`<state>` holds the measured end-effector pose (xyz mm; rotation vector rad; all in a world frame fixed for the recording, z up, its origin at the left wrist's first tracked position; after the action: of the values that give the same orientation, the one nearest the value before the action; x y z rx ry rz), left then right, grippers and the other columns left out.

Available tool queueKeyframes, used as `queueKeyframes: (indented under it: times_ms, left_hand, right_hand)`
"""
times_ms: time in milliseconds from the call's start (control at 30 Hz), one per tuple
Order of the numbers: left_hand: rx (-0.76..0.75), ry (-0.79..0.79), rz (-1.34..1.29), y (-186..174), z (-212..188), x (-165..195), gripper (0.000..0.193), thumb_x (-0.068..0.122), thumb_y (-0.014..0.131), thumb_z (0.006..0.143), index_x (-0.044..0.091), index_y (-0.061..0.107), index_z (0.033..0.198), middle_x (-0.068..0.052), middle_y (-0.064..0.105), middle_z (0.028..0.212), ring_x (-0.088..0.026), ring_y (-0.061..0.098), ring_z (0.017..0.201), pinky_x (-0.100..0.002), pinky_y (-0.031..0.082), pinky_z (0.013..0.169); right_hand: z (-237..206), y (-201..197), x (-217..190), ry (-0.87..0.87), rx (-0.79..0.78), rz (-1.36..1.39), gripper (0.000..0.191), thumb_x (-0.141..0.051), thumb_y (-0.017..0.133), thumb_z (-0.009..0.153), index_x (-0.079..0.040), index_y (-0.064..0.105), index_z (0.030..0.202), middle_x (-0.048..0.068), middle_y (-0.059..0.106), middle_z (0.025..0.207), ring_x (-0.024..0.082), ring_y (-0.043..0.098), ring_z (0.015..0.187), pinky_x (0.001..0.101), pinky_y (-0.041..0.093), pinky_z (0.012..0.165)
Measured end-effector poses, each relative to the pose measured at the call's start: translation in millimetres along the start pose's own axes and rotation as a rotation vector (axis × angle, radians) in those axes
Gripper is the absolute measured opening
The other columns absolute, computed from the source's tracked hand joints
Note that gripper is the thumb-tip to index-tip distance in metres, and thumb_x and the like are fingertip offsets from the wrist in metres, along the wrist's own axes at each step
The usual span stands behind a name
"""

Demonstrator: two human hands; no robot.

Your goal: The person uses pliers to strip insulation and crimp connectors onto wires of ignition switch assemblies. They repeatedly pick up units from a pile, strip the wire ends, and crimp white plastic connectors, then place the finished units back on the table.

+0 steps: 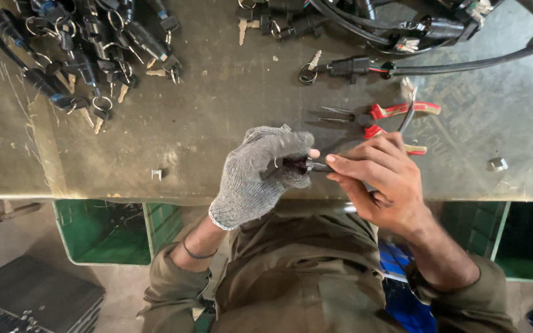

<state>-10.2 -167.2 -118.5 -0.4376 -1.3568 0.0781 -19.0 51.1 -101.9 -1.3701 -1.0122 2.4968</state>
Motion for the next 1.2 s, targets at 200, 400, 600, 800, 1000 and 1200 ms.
queueKeyframes:
  times_ms: [200, 400, 600, 800, 1000, 1200]
  left_hand:
    - [0.076, 0.033, -0.034, 7, -5, -5, 0.047, 0.003, 0.089, 0.069, 0.015, 0.076, 0.112, 0.003, 0.076, 0.102, -0.019, 0.069, 0.104, -0.034, 0.053, 0.101]
    - [0.133, 0.077, -0.022, 10, -3, -6, 0.046, 0.001, 0.087, 0.072, 0.015, 0.075, 0.113, 0.001, 0.075, 0.102, -0.019, 0.07, 0.103, -0.033, 0.053, 0.1]
    - [0.044, 0.214, 0.349, 6, 3, 14, 0.055, 0.031, 0.085, 0.073, 0.014, 0.069, 0.123, -0.002, 0.067, 0.114, -0.027, 0.062, 0.11, -0.046, 0.047, 0.1]
    - [-0.089, 0.472, 1.006, 0, 7, 30, 0.045, 0.026, 0.077, 0.093, 0.016, 0.065, 0.135, -0.006, 0.057, 0.123, -0.028, 0.052, 0.122, -0.051, 0.039, 0.107]
    - [-0.068, 0.249, 0.647, -26, 23, 47, 0.042, 0.026, 0.075, 0.092, 0.018, 0.06, 0.13, -0.003, 0.058, 0.129, -0.026, 0.051, 0.127, -0.052, 0.04, 0.11]
    - [-0.182, 0.167, 0.449, 3, 13, 93, 0.048, 0.027, 0.075, 0.089, 0.005, 0.061, 0.129, -0.013, 0.064, 0.106, -0.034, 0.061, 0.099, -0.048, 0.048, 0.085]
  right_hand:
    - [-4, 4, -2, -0.24, 0.066, -0.364, 0.032, 0.003, 0.083, 0.082, -0.01, 0.073, 0.109, 0.0, 0.073, 0.095, 0.019, 0.064, 0.08, 0.037, 0.041, 0.081]
    - [-6, 8, 9, -0.142, 0.015, -0.179, 0.036, 0.005, 0.081, 0.084, -0.008, 0.07, 0.116, 0.002, 0.073, 0.099, 0.02, 0.064, 0.081, 0.0377, 0.043, 0.08]
    - [-9, 3, 12, -0.029, -0.029, -0.141, 0.038, 0.006, 0.078, 0.083, -0.007, 0.067, 0.117, 0.006, 0.074, 0.097, 0.023, 0.064, 0.08, 0.0383, 0.044, 0.077]
    - [5, -20, 7, -0.03, -0.138, -0.264, 0.035, -0.018, 0.082, 0.081, 0.0, 0.061, 0.103, 0.013, 0.066, 0.09, 0.03, 0.062, 0.082, 0.0442, 0.047, 0.077]
    - [17, -58, 14, 0.067, -0.124, -0.339, 0.038, -0.031, 0.084, 0.082, -0.004, 0.063, 0.099, 0.009, 0.061, 0.085, 0.032, 0.064, 0.081, 0.0437, 0.049, 0.074]
    - [19, -60, -24, -0.092, -0.146, -0.308, 0.047, -0.048, 0.075, 0.084, -0.003, 0.066, 0.095, 0.008, 0.065, 0.084, 0.031, 0.065, 0.074, 0.0442, 0.052, 0.066]
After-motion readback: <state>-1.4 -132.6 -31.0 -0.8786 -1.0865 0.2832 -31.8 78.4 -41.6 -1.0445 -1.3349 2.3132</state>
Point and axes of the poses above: each hand's wrist, its own z-axis towards the middle knuckle, its own y-axis out of the palm, x = y × z, the point moved 3 cm from there along z, towards the middle knuckle
